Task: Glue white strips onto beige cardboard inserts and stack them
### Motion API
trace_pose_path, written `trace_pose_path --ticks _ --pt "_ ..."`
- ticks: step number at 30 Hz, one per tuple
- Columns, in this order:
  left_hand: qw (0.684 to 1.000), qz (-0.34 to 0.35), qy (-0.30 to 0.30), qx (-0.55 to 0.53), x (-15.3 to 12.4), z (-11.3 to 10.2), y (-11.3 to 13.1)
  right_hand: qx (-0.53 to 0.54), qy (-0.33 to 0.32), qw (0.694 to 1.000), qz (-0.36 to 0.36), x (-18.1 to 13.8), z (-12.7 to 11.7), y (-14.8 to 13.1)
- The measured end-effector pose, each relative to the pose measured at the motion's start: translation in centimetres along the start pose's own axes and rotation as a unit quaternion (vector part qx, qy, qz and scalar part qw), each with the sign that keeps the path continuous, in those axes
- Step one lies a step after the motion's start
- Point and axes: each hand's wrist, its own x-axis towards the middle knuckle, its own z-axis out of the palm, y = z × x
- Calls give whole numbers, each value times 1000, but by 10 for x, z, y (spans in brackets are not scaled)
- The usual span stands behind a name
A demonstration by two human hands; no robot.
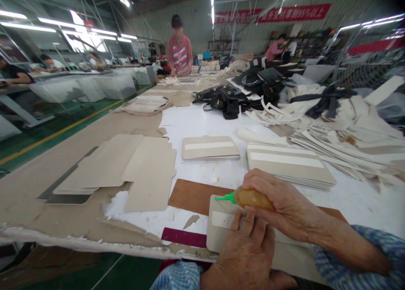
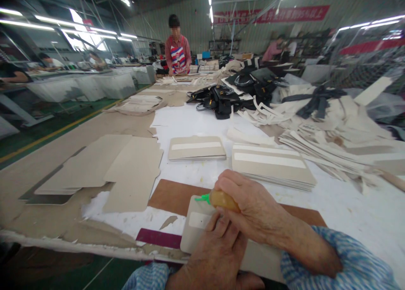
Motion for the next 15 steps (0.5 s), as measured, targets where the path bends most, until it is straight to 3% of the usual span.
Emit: trace_pose_path --ticks 10,15 --pt "1000 -8 -13 -25 1 -2 0 8 14 999 -38 -4 5 6" --pt "999 -5 -29 -38 3 -5 1 12 11 1000 -7 -1 -1 2"
